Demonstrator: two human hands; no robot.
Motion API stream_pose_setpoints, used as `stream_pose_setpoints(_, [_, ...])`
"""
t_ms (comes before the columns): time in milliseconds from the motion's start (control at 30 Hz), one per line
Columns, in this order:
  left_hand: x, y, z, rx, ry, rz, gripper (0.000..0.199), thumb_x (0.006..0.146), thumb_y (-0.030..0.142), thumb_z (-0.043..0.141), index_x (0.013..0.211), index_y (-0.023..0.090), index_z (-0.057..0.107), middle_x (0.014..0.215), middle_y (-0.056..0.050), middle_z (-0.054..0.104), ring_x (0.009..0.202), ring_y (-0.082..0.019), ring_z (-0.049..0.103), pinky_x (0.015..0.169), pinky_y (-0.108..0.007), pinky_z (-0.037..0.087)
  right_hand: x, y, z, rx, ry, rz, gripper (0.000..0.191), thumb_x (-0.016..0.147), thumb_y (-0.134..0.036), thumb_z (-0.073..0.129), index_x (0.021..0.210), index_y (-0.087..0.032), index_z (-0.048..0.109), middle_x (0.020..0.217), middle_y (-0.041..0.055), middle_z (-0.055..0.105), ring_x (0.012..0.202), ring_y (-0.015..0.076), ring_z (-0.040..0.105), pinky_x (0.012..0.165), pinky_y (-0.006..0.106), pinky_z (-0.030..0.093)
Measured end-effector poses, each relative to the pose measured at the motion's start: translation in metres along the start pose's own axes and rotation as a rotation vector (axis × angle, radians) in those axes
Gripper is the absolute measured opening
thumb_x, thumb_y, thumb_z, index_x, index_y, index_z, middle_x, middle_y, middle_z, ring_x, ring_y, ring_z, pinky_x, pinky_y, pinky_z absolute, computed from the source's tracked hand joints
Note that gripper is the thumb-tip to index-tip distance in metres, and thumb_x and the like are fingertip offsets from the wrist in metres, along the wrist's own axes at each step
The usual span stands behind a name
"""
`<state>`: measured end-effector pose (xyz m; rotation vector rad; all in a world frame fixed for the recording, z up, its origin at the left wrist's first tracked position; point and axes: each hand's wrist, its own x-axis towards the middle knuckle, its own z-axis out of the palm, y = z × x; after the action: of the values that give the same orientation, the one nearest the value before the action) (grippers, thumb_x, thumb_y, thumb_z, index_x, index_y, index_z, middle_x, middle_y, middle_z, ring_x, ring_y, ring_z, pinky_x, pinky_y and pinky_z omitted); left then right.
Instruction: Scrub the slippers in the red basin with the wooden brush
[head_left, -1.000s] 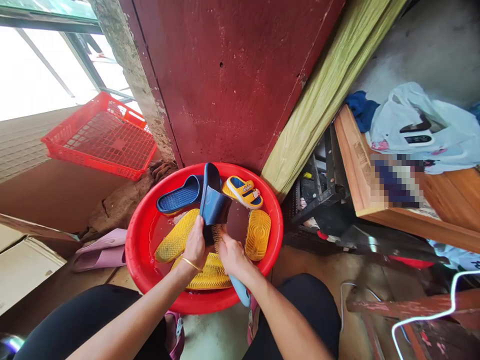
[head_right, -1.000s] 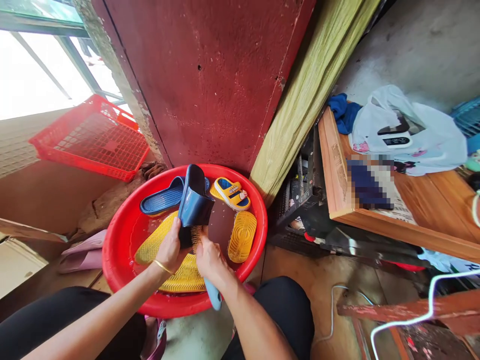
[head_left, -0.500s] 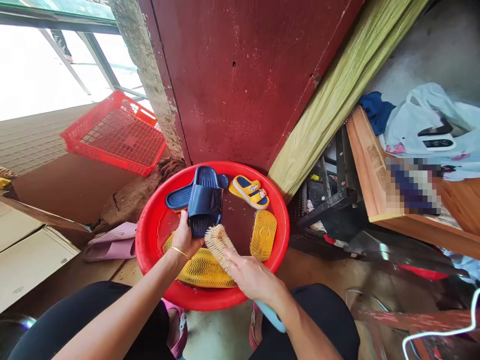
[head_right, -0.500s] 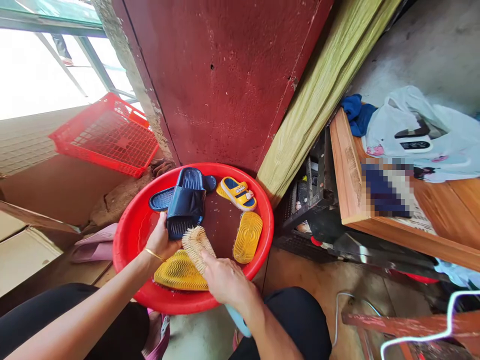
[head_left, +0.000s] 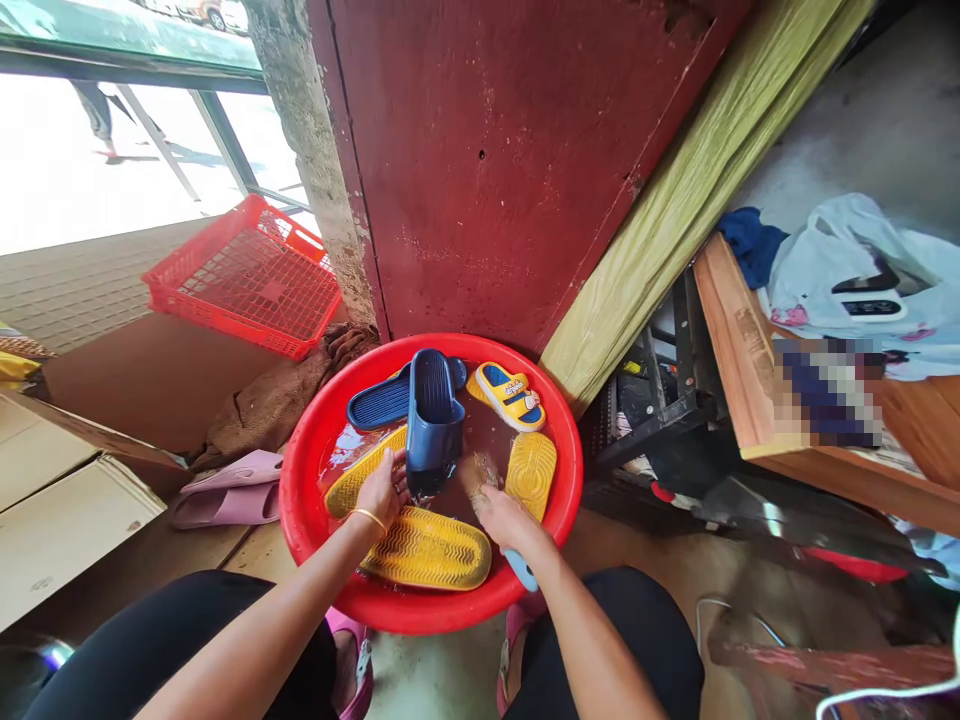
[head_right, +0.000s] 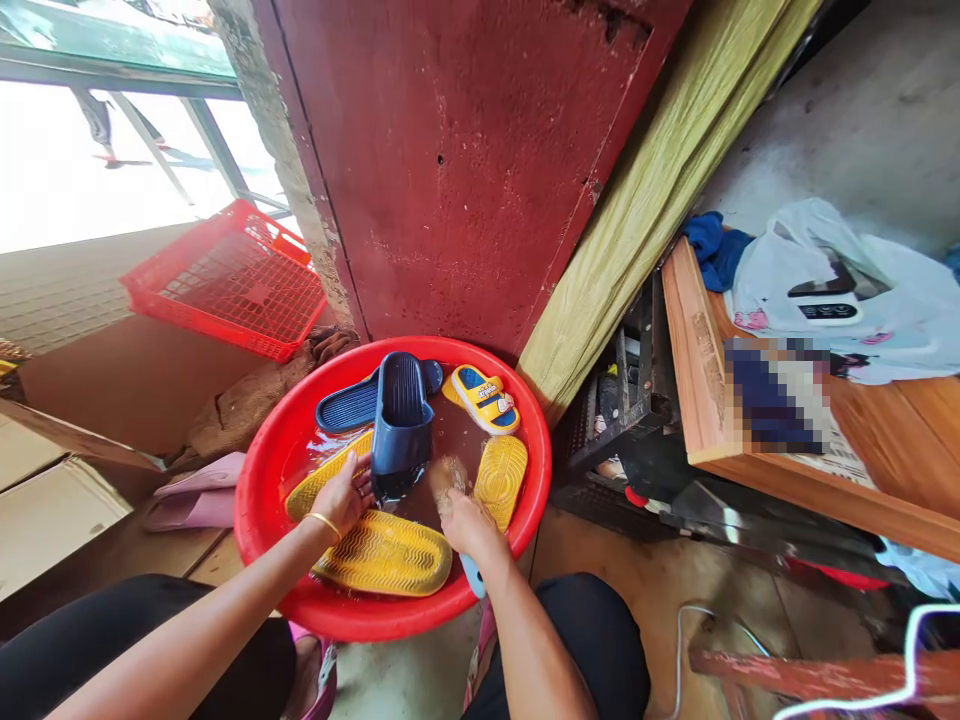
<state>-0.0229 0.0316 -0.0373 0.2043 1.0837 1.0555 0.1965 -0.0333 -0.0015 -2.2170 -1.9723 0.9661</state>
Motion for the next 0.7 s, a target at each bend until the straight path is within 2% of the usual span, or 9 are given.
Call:
stream_pose_setpoints(67, [0.0, -0.004, -0.001, 0.124, -0.049, 0.041, 0.042, 0.092, 0.048, 0.065, 0.123, 0.02, 0.068, 0.098, -0.009, 0.079, 0.077, -0.018, 0.074, 0.068, -0.028, 0.06, -0.001, 0.001, -0.007, 0.165, 0.088, -0.026, 0.054, 0.099, -0.028, 0.045, 0.152, -0.021, 0.052, 0.123, 0.0132, 0.073, 0.091, 0.0215, 0.075, 0.078, 0.031, 0.059])
stream_pose_setpoints(167, [-0.001, -0.012, -0.001, 0.401, -0.24, 0.177, 0.044, 0.071, 0.04, 0.085, 0.109, 0.02, 0.073, 0.101, -0.007, 0.079, 0.09, -0.023, 0.073, 0.083, -0.033, 0.058, -0.004, 0.004, -0.01, 0.447, 0.246, -0.061, 0.06, 0.103, -0.04, 0.042, 0.159, -0.02, 0.041, 0.113, 0.0107, 0.075, 0.069, 0.0168, 0.072, 0.062, 0.027, 0.059])
stream_pose_setpoints(233, [0.001, -0.02, -0.001, 0.571, -0.318, 0.295, 0.05, 0.058, 0.03, 0.09, 0.104, 0.02, 0.073, 0.107, -0.008, 0.079, 0.103, -0.029, 0.071, 0.097, -0.039, 0.054, -0.004, 0.003, -0.006, 0.491, 0.293, -0.069, 0.063, 0.103, -0.045, 0.042, 0.16, -0.019, 0.039, 0.109, 0.0101, 0.075, 0.069, 0.0172, 0.072, 0.062, 0.028, 0.061])
stream_pose_setpoints(267, [0.002, -0.024, -0.001, 0.654, -0.309, 0.347, 0.051, 0.056, 0.027, 0.09, 0.104, 0.021, 0.073, 0.108, -0.008, 0.079, 0.108, -0.032, 0.069, 0.101, -0.041, 0.051, -0.004, 0.001, -0.002, 0.475, 0.299, -0.076, 0.063, 0.103, -0.045, 0.042, 0.159, -0.019, 0.04, 0.111, 0.0103, 0.074, 0.074, 0.0184, 0.073, 0.066, 0.03, 0.062])
stream_pose_setpoints(367, [0.007, -0.033, 0.0, 0.895, -0.155, 0.434, 0.042, 0.065, 0.027, 0.079, 0.106, 0.023, 0.07, 0.108, -0.01, 0.078, 0.115, -0.037, 0.067, 0.107, -0.048, 0.046, -0.002, -0.007, 0.009, 0.355, 0.342, -0.148, 0.058, 0.101, -0.038, 0.046, 0.156, -0.018, 0.045, 0.128, 0.0125, 0.07, 0.106, 0.0235, 0.072, 0.089, 0.035, 0.061])
stream_pose_setpoints(467, [0.007, -0.037, 0.003, 1.008, -0.075, 0.531, 0.044, 0.072, 0.022, 0.066, 0.116, 0.022, 0.066, 0.125, -0.014, 0.073, 0.13, -0.036, 0.06, 0.116, -0.049, 0.038, -0.004, -0.013, 0.011, 0.239, 0.512, -0.21, 0.057, 0.103, -0.03, 0.04, 0.158, -0.015, 0.043, 0.146, 0.0163, 0.06, 0.129, 0.0263, 0.062, 0.105, 0.037, 0.053])
stream_pose_setpoints(533, [0.003, -0.038, 0.006, 1.049, -0.129, 0.636, 0.052, 0.074, 0.019, 0.062, 0.126, 0.021, 0.063, 0.141, -0.015, 0.065, 0.137, -0.034, 0.056, 0.119, -0.046, 0.035, -0.009, -0.017, 0.009, 0.125, 0.554, -0.245, 0.057, 0.105, -0.028, 0.035, 0.16, -0.015, 0.04, 0.141, 0.0187, 0.062, 0.124, 0.028, 0.064, 0.102, 0.038, 0.055])
stream_pose_setpoints(567, [0.0, -0.039, 0.009, 1.083, -0.167, 0.676, 0.051, 0.076, 0.019, 0.06, 0.127, 0.021, 0.063, 0.143, -0.015, 0.064, 0.136, -0.033, 0.057, 0.119, -0.045, 0.037, -0.012, -0.02, 0.009, 0.042, 0.522, -0.263, 0.057, 0.106, -0.028, 0.035, 0.161, -0.018, 0.039, 0.134, 0.0185, 0.066, 0.116, 0.0283, 0.068, 0.097, 0.038, 0.057])
stream_pose_setpoints(700, [-0.011, -0.039, 0.018, 1.271, -0.193, 0.663, 0.034, 0.083, 0.019, 0.053, 0.112, 0.022, 0.07, 0.12, -0.017, 0.074, 0.114, -0.036, 0.069, 0.104, -0.047, 0.048, -0.015, -0.033, 0.01, -0.272, 0.307, -0.268, 0.059, 0.104, -0.022, 0.039, 0.162, -0.032, 0.037, 0.11, 0.0137, 0.07, 0.082, 0.0245, 0.074, 0.078, 0.034, 0.06])
